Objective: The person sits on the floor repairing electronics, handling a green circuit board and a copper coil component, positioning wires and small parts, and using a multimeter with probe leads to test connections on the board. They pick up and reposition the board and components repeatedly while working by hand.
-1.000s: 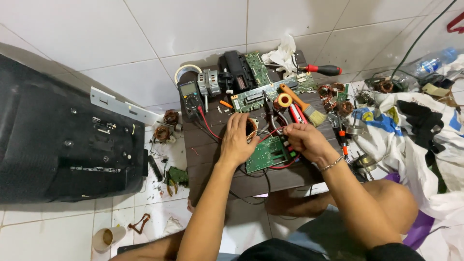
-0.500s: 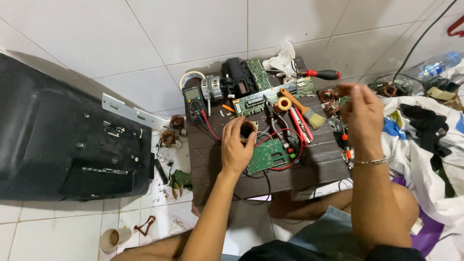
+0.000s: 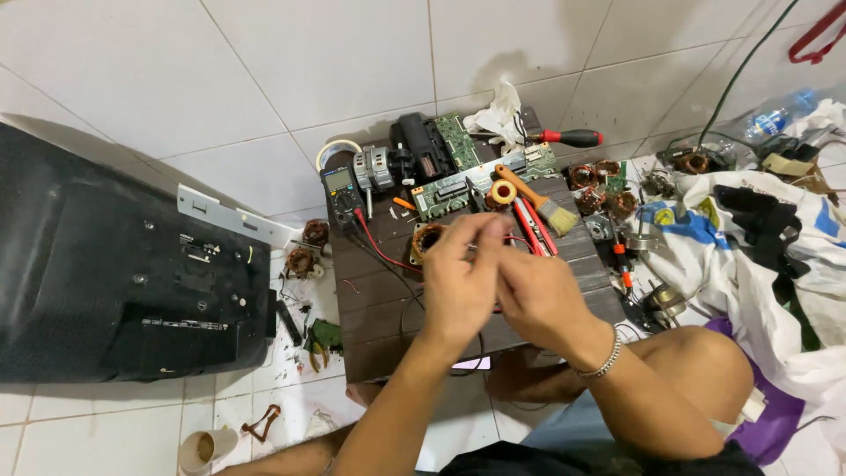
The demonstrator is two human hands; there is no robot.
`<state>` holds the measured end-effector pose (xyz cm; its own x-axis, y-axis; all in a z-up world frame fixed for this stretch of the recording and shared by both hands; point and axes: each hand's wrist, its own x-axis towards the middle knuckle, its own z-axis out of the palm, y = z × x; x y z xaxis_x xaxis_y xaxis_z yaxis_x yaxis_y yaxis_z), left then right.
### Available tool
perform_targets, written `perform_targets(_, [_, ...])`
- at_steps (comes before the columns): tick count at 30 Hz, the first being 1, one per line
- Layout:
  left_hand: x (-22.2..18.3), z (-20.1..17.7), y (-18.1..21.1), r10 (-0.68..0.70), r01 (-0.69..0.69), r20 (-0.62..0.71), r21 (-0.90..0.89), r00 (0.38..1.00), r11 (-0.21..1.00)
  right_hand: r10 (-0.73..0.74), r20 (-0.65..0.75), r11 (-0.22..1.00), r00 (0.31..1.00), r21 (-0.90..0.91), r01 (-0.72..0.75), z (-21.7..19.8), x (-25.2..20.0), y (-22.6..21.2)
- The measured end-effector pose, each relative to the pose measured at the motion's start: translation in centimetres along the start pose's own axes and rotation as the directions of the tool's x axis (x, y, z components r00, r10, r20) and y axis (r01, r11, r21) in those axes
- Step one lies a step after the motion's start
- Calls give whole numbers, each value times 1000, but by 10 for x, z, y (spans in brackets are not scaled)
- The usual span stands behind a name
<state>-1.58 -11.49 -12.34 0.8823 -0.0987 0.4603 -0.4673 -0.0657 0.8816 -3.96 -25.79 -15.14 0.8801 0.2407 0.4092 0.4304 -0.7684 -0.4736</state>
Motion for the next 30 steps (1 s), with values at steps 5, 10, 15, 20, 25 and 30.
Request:
perform_targets(5, [-9,-45,-46,-256,187,-180,-331,950,925,42,-92,946,995,323,-10,5,-4,-27])
perform_targets(10, [-29,-94,-43,-280,220,-284,-224,917,949,75,-56,913,996,404,-47,13,-26,-1])
perform_targets(15, [-41,-146,-21,119,-40,-119,522,986,852,160,-40,943,986,303,-140,-22,-41,35])
perform_targets(20, [-51,-180,-32,120,-68,-46,604,992,794,282,4,930,959,243,-275,-33,-67,74])
perform_targets(25, [-52,-212,-39,109,8,-143,639,984,769,361,87,897,928,241,-371,-30,-79,90])
perform_targets(30, [-36,-223,-35,119,180,-325,752,938,635,529,209,831,823,71,-552,-20,-65,101])
